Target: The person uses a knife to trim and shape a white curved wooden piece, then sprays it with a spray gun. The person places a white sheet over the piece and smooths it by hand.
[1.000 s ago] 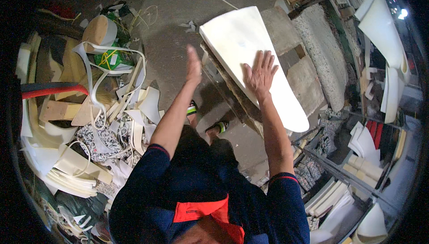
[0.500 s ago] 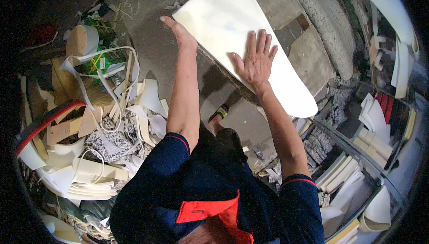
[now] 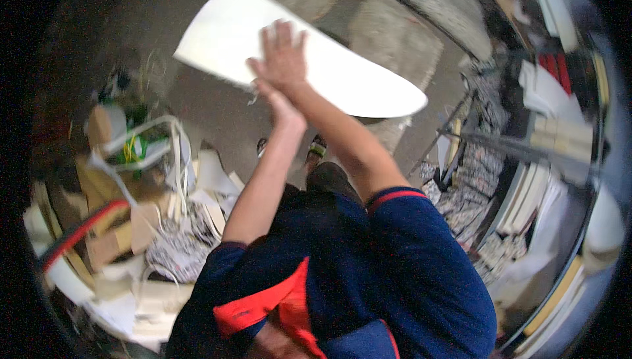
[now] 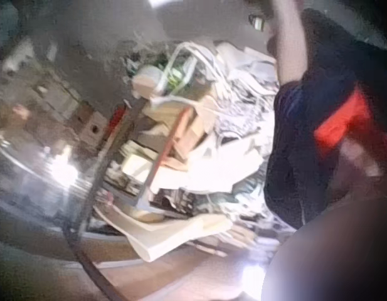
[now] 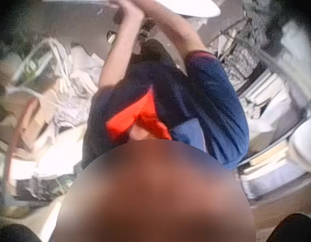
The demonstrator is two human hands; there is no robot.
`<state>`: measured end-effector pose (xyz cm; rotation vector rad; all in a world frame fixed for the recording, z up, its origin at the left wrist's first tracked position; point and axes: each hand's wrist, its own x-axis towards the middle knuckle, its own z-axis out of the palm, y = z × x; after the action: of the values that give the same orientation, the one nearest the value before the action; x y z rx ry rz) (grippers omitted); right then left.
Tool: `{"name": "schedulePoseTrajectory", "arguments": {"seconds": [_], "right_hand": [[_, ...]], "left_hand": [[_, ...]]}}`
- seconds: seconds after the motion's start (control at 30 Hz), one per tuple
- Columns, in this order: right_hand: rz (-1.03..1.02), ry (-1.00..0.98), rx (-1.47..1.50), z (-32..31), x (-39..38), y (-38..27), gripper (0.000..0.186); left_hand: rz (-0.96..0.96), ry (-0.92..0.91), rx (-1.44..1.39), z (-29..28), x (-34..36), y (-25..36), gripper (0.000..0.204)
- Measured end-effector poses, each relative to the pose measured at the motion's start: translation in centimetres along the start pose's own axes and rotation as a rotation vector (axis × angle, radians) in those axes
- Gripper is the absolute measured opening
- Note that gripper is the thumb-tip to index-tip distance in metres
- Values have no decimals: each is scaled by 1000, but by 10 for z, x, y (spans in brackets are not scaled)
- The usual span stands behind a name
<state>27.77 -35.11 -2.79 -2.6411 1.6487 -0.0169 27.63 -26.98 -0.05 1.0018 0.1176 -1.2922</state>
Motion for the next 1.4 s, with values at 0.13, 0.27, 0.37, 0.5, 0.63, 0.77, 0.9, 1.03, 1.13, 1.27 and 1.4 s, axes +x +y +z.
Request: {"name": "schedulePoseTrajectory", "arguments": {"seconds": [0.13,0.27,0.37,0.5,0.63,0.77,0.9,1.03,1.13,1.27,1.4], "right_hand": [[-103,38,308,-7,-15,24,71],[-215,-38,151,-8,-85,104,81],[-122,-77,91,-10,-145,173,83],[155,-84,14,-12,-205,254,82],[659,116,73,7,-229,293,71],[1150,668,1019,25,-217,315,57],[892,633,993,34,-195,308,55],[945,574,781,27,-177,299,61],[858,377,595,3,-162,297,63],[282,395,150,-36,-122,262,66],[45,-250,363,-45,-91,206,85]], "left_hand": [[-279,-35,203,-8,-46,30,94],[362,23,769,3,-50,28,75],[572,-33,1446,31,-4,8,73],[591,-14,2052,43,44,-17,73],[752,7,2227,32,53,-30,75],[795,22,2267,31,55,-27,77],[814,10,2255,30,57,-28,79],[829,18,2237,28,61,-32,79],[822,31,2224,27,62,-32,78],[798,18,2192,30,60,-29,79],[769,10,2176,31,56,-28,80]]}}
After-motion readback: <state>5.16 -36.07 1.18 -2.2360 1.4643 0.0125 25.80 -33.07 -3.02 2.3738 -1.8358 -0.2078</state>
